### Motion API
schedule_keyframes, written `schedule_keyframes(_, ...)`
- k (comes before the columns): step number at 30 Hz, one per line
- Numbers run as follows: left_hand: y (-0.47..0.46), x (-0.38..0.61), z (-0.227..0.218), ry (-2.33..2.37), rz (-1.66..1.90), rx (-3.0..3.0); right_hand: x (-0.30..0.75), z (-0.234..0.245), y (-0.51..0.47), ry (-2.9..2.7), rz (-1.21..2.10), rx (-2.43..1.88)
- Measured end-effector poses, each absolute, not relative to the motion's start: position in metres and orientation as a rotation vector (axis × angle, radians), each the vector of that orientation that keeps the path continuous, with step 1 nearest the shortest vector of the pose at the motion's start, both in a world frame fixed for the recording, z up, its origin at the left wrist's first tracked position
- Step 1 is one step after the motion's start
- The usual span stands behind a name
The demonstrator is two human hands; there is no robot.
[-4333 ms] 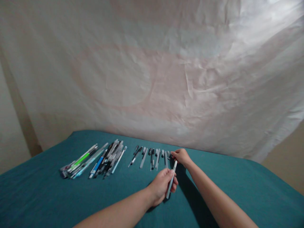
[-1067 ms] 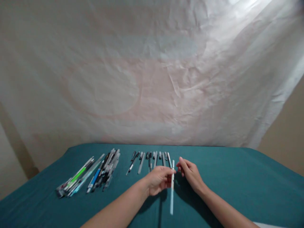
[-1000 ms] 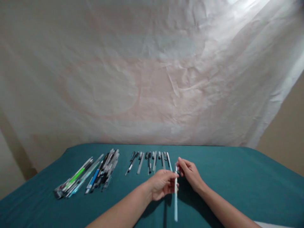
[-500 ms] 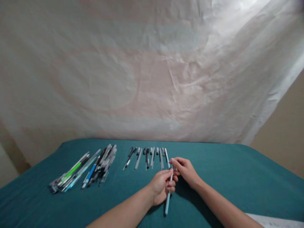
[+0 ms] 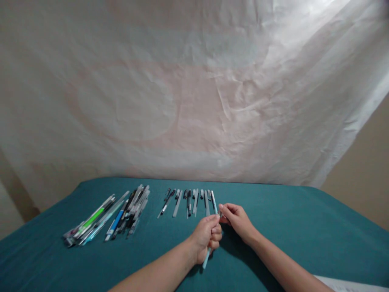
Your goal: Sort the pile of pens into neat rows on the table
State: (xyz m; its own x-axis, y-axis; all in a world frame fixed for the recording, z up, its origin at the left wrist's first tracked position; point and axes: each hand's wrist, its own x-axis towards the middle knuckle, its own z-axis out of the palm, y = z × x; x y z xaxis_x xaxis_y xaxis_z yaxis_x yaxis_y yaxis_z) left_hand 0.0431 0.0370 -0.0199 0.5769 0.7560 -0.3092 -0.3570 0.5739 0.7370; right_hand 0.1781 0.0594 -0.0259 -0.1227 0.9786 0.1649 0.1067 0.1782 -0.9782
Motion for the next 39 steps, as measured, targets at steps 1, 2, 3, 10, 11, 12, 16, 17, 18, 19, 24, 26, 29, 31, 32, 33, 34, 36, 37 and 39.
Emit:
schedule_keyframes(1,0.037,0.043,-0.02,0.677,0.71,0.671,0.178,-0.026,0.059,-1.447,1.106,-1.111)
schedule_keyframes(2,0.037,0.043,-0.019,0.686,0.71,0.669,0.178,-0.025,0.059,-1.439,1.113,-1.112)
schedule_keyframes(3,0.037,0.043,-0.019,0.693,0.71,0.667,0.177,-0.024,0.059,-1.433,1.121,-1.109)
schedule_keyframes(10,0.032,0.044,-0.018,0.697,0.735,0.72,0.175,-0.019,0.055,-1.392,1.17,-1.079)
schedule_keyframes(11,0.031,0.045,-0.018,0.691,0.747,0.735,0.176,-0.018,0.056,-1.382,1.168,-1.082)
schedule_keyframes(12,0.031,0.045,-0.018,0.683,0.757,0.751,0.177,-0.018,0.057,-1.37,1.163,-1.09)
schedule_keyframes(16,0.029,0.045,-0.017,0.648,0.761,0.801,0.189,-0.02,0.074,-1.31,1.123,-1.167)
schedule_keyframes(17,0.029,0.045,-0.017,0.64,0.763,0.797,0.194,-0.023,0.081,-1.312,1.115,-1.201)
schedule_keyframes(18,0.029,0.044,-0.017,0.634,0.769,0.787,0.198,-0.026,0.089,-1.332,1.096,-1.246)
schedule_keyframes(19,0.03,0.044,-0.018,0.627,0.777,0.77,0.202,-0.029,0.097,-1.365,1.069,-1.303)
schedule_keyframes(24,0.033,0.043,-0.021,0.592,0.804,0.674,0.208,-0.044,0.141,-1.494,0.915,-1.497)
schedule_keyframes(26,0.034,0.042,-0.022,0.579,0.801,0.65,0.205,-0.048,0.157,-1.52,0.872,-1.519)
schedule_keyframes(29,0.035,0.042,-0.023,0.562,0.8,0.636,0.197,-0.052,0.178,-1.58,0.79,-1.566)
schedule_keyframes(31,0.035,0.042,-0.024,0.559,0.8,0.629,0.194,-0.054,0.187,-1.627,0.737,-1.592)
schedule_keyframes(32,0.035,0.042,-0.024,0.558,0.8,0.625,0.192,-0.054,0.19,-1.65,0.713,-1.6)
schedule_keyframes(33,0.035,0.041,-0.024,0.558,0.8,0.622,0.192,-0.054,0.192,-1.672,0.689,-1.606)
schedule_keyframes(34,0.035,0.041,-0.024,0.557,0.8,0.62,0.191,-0.054,0.193,-1.692,0.667,-1.61)
schedule_keyframes(36,0.036,0.041,-0.024,0.557,0.803,0.617,0.191,-0.054,0.193,-1.724,0.631,-1.612)
schedule_keyframes(37,0.036,0.041,-0.024,0.559,0.804,0.614,0.191,-0.053,0.193,-1.736,0.619,-1.61)
schedule_keyframes(39,0.036,0.041,-0.024,0.564,0.808,0.608,0.191,-0.053,0.191,-1.751,0.608,-1.606)
